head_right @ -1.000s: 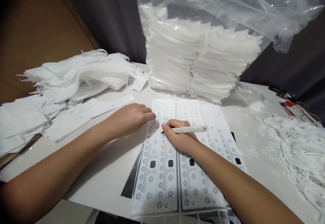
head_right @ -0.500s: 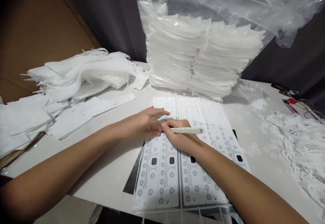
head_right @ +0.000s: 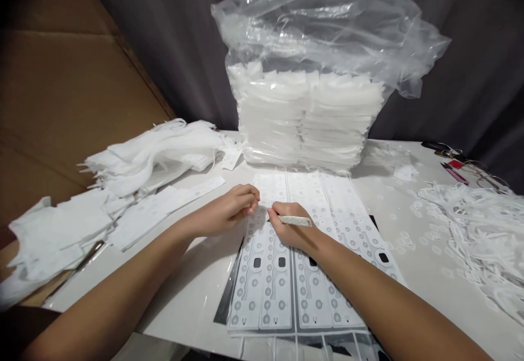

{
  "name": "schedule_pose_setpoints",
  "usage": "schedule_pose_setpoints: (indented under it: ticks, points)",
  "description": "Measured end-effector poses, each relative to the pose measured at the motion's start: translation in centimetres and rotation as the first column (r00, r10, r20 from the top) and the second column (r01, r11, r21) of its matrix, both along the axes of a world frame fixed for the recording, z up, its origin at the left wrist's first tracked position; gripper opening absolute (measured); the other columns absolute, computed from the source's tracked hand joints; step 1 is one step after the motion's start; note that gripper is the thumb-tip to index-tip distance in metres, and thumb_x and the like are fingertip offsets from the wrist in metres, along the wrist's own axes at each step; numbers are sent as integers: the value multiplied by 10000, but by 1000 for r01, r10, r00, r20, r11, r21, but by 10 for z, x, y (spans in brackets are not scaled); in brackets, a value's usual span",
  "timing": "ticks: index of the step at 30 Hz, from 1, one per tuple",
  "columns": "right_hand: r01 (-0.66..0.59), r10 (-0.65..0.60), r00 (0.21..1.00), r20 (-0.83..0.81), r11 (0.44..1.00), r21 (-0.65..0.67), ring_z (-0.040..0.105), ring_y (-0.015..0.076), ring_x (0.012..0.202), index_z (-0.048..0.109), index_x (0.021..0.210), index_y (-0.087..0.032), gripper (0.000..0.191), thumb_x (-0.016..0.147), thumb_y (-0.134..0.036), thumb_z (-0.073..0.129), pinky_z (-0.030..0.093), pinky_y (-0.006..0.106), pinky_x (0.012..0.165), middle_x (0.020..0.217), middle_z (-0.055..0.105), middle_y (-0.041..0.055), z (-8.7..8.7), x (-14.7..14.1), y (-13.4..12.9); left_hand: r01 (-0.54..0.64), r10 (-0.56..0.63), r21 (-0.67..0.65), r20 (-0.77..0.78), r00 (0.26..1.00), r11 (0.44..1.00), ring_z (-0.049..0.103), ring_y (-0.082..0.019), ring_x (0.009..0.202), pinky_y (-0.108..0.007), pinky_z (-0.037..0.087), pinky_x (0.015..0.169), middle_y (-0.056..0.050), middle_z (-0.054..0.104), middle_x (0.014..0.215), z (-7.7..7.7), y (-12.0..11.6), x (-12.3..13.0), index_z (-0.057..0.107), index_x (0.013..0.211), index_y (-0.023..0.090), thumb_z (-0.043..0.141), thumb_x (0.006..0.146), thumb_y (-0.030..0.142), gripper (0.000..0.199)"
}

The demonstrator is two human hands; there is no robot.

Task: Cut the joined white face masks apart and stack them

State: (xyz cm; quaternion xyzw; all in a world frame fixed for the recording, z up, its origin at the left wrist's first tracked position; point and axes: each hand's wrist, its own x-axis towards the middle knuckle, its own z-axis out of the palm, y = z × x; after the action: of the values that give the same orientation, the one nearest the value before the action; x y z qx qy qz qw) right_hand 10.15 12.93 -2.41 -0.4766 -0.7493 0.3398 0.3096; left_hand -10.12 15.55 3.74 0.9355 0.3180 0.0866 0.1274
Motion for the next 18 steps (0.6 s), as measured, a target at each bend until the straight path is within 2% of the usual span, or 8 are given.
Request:
schedule_pose_setpoints:
  ticks: [2, 4, 8, 11, 14, 18]
  points:
    - [10, -10, 1000, -20, 1000, -1, 326, 104, 466, 270, 589, -215, 376, 929, -340, 372, 225, 260, 464, 525, 334, -45, 1, -2, 1, -35, 35, -3, 94, 995, 999, 481, -200, 1068, -337, 429, 890, -68, 549, 1097, 11, 2, -7, 539, 853, 171, 423, 927, 138, 141]
    - [17, -17, 999, -34, 1000, 1, 340, 106, 472, 278, 587, -214, 373, 926, -337, 373, 233, 255, 464, 522, 343, -43, 1, -3, 1, -82, 81, 1, 139, 987, 997, 471, -220, 1107, -374, 414, 923, -72, 542, 1147, 11, 0, -8, 573, 866, 179, 486, 928, 196, 108]
    - [12, -11, 999, -36, 1000, 5, 343, 103, 473, 321, 597, -211, 354, 926, -333, 371, 235, 248, 462, 535, 363, -43, 1, -3, -1, -86, 86, 6, 66, 994, 996, 523, -233, 1025, -367, 447, 839, -78, 552, 1144, -15, -6, 6, 630, 839, 174, 579, 866, 179, 58]
    - [21, -21, 999, -24, 1000, 14, 350, 104, 487, 341, 593, -207, 346, 920, -314, 378, 232, 250, 472, 543, 374, -39, 2, -3, -2, -91, 90, 17, 41, 995, 996, 548, -215, 916, -353, 455, 771, -75, 567, 1062, -34, -9, 16, 634, 842, 167, 557, 832, 117, 93]
    - [26, -25, 1000, -16, 999, 27, 335, 101, 492, 326, 585, -205, 344, 911, -292, 389, 223, 252, 478, 543, 368, -40, 2, -3, -1, -128, 127, 25, 35, 991, 991, 539, -197, 840, -328, 453, 704, -68, 547, 970, -39, -9, 19, 609, 833, 155, 500, 833, 108, 118]
    - [29, -29, 1000, -7, 998, 49, 336, 103, 498, 320, 583, -206, 340, 908, -279, 393, 225, 253, 484, 537, 364, -39, 1, -3, 2, -158, 157, 35, 29, 987, 987, 516, -183, 780, -322, 439, 655, -84, 513, 973, -40, -9, 22, 566, 857, 142, 397, 885, 148, 171]
